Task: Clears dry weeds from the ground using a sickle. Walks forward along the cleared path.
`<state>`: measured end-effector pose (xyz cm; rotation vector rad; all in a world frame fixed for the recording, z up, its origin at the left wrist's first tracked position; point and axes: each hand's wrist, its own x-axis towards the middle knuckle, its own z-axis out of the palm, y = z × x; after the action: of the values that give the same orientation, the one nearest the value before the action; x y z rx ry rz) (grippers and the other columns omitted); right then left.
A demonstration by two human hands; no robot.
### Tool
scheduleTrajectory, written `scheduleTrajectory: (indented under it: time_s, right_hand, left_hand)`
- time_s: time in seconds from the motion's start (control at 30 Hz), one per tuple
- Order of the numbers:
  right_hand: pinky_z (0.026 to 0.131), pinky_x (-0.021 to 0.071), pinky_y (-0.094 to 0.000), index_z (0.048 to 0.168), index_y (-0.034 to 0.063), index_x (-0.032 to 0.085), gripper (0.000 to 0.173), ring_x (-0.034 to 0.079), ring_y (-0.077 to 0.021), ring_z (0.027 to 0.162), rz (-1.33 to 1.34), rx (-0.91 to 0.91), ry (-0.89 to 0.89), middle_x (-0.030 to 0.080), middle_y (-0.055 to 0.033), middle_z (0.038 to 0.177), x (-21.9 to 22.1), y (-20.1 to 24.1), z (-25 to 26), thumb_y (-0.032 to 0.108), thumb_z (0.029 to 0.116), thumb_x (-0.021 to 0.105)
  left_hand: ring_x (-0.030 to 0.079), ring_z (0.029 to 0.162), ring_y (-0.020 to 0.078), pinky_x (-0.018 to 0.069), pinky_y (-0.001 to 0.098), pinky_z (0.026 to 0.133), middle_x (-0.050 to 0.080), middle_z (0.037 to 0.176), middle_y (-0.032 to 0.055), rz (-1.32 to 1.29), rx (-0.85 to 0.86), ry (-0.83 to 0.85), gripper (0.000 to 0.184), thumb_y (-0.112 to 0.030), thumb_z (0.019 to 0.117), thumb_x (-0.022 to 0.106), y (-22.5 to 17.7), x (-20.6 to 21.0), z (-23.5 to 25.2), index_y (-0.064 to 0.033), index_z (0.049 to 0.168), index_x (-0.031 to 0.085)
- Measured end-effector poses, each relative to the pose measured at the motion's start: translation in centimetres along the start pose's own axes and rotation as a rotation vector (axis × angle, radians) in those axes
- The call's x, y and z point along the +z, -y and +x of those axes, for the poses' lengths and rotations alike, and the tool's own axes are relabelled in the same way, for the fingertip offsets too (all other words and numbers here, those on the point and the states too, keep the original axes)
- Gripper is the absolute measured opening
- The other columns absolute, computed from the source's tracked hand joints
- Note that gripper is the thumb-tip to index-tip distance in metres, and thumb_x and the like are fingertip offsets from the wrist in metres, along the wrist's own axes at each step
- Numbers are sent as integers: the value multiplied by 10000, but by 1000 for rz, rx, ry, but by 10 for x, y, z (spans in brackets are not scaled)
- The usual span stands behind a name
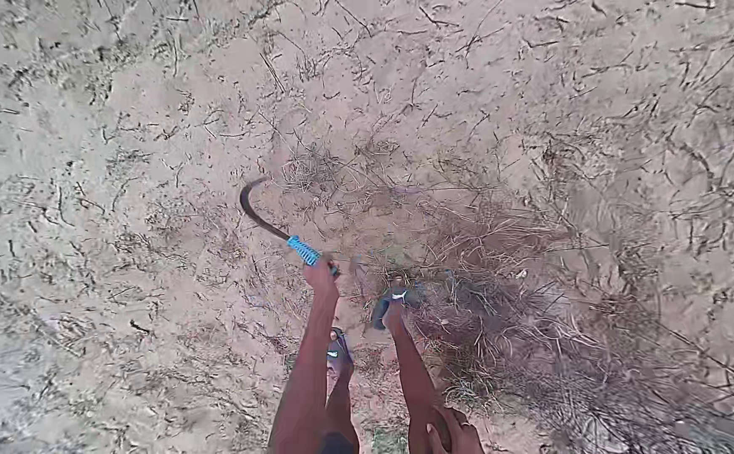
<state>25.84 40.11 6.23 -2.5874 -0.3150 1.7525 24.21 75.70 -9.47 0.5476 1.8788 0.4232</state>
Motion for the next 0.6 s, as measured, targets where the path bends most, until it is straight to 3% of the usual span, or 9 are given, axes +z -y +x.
scheduleTrajectory:
  time_s: [0.07,0.13,0.2,0.27,0.3,0.37,0.47,0.53,0.6]
  right_hand:
    - [910,496,-652,1358,97,671,492,605,-519,1169,31,25,-3,612,-275,1358,-5,-7,1,354,941,626]
    - [892,502,-650,1351,97,676,491,607,-522,1157,55,17,-18,616,-270,1353,-8,-12,9,345,931,626]
    - [898,498,-655,1349,89,678,490,606,-524,1156,72,9,-10,621,-268,1347,-9,-15,9,341,931,629]
    - [902,496,-661,1349,95,677,488,600,-527,1170,85,15,-3,620,-264,1350,-13,-14,11,349,934,635]
    - [902,494,-663,1343,95,681,486,599,-525,1170,96,14,-9,622,-264,1345,-15,-14,13,353,933,637]
    - [926,482,-664,1338,87,682,483,597,-516,1177,135,7,-10,629,-263,1333,-17,-16,11,358,941,637]
    - [952,479,-654,1356,92,670,509,590,-512,1200,137,9,12,625,-270,1339,-20,-10,14,394,946,643]
    - [955,483,-640,1369,100,659,520,584,-504,1217,136,31,34,609,-270,1360,-17,-2,10,402,945,651]
    - [949,495,-628,1361,114,668,524,578,-497,1232,133,42,13,612,-255,1368,-9,2,7,404,924,665]
  left_hand:
    - [523,564,117,506,271,525,502,741,30,-83,37,-51,110,-54,953,555,-32,-12,84,-73,1036,485]
    - [507,530,79,486,224,514,506,690,-7,-71,1,56,49,-106,975,509,-35,24,110,-124,937,485]
    - [523,496,87,471,225,469,542,659,17,35,-56,189,49,-89,991,533,17,86,67,-55,957,525]
    - [518,458,95,450,224,412,537,646,42,81,-147,236,117,-42,969,588,84,141,-16,26,1047,533]
    - [508,457,106,429,230,400,532,651,54,90,-248,264,150,-41,970,592,111,150,-54,34,1086,532]
    - [511,466,111,426,233,403,543,655,62,225,-392,370,141,-52,994,583,148,120,-108,46,1085,538]
    - [537,496,118,467,251,449,563,691,67,478,-430,496,249,-2,954,614,144,38,-131,50,1180,522]
    - [539,489,121,479,255,448,557,681,73,494,-331,414,268,41,926,616,116,-4,-122,67,1173,515]
    - [533,497,118,493,257,464,530,683,64,409,-144,257,181,36,944,574,84,-14,-80,59,1112,511]
